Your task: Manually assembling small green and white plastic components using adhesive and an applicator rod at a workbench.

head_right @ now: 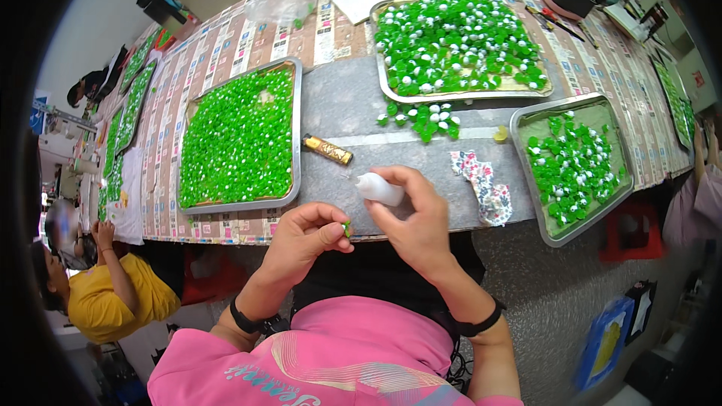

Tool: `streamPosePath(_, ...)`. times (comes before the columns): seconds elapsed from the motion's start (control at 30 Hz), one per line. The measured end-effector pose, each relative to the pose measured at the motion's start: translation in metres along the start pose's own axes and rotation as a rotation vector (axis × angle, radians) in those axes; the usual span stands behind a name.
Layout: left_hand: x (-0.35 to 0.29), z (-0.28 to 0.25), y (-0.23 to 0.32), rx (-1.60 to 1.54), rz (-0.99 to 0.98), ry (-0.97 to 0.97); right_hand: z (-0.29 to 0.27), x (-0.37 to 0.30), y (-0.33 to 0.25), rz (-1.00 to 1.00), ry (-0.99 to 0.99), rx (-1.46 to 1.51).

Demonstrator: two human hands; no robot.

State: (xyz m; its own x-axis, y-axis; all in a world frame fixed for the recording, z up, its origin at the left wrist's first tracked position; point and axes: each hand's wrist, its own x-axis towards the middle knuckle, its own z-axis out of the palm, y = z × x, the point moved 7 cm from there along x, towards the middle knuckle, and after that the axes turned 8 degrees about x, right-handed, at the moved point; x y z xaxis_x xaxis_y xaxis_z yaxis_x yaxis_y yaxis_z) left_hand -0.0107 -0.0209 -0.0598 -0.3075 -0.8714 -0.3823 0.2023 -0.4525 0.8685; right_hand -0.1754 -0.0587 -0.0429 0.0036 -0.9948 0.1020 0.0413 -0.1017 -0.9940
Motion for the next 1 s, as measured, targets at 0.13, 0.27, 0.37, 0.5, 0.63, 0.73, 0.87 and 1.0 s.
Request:
streamPosePath(0.13, -0.002, -0.002, -0.003, 0.003, -0.009, -0.012, 0.008, 0.006, -0.007, -0.033, -0.085, -0.110)
streamPosePath(0.27, -0.003, -0.002, -0.004, -0.003, -0.004, -0.019, -0.011, 0.015, -0.032, -0.223, -0.128, -0.313)
streamPosePath(0.37, -0.002, 0.001, -0.003, -0.009, -0.012, -0.031, -0.034, 0.029, -0.033, -0.238, 0.025, -0.482)
streamPosePath(0.5, -0.003, 0.006, -0.002, -0.020, 0.002, -0.057, -0.037, 0.047, -0.026, -0.296, 0.124, -0.736)
streamPosePath(0.63, -0.006, 0.005, -0.002, -0.035, 0.002, -0.058, -0.033, 0.055, -0.011, -0.223, 0.106, -0.756)
streamPosePath(0.73, -0.010, 0.001, -0.002, -0.032, 0.004, -0.043, -0.038, 0.047, -0.011, -0.078, 0.092, -0.469)
streamPosePath(0.87, -0.009, 0.004, -0.001, -0.051, 0.012, -0.054, -0.042, 0.012, -0.010, 0.162, 0.053, 0.068)
streamPosePath(1.0, -0.007, 0.014, -0.001, -0.079, 0.012, -0.084, -0.030, -0.022, -0.015, 0.318, -0.026, 0.303)
